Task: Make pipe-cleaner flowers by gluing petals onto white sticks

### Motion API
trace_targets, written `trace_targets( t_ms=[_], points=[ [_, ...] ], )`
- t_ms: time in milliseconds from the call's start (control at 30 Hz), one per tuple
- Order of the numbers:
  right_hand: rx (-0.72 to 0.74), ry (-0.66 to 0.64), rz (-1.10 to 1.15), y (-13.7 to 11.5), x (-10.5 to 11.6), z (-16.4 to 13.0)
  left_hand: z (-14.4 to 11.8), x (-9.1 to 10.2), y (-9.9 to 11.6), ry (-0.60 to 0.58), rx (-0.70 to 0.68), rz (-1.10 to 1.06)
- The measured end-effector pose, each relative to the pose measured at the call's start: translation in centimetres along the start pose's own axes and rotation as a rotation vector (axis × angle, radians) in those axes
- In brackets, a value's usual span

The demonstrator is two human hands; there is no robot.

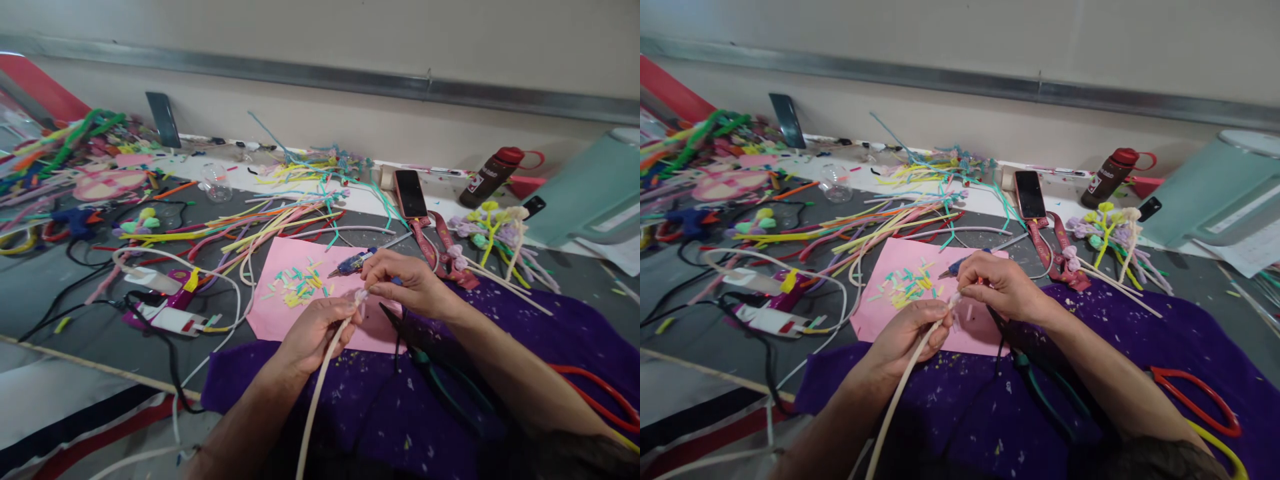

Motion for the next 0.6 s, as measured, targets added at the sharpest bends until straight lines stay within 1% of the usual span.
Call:
trace_targets(
  t_ms=[267,500,600],
  points=[
    [0.035,-0.003,-0.072,-0.4,-0.1,0.0,0.0,0.0,0.0,0.011,0.002,-0.005],
    [0.056,-0.036,-0.163,-1.0,-0.3,-0.1,0.0,-0.1,0.0,-0.028,-0.002,-0.017],
    [0.068,-0.052,-0.192,-1.1,-0.3,0.0,0.1,-0.1,0.0,-0.024,-0.001,-0.021]
  ],
)
Point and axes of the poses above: each hand's wrist, its own z-axis towards the middle knuckle, its own x-axis out of the back of the hand, y = z × x, the point moved 8 cm from there along z, towards the middle knuckle, and after that the axes turned 11 degrees about -z, right-handed, at the moved point
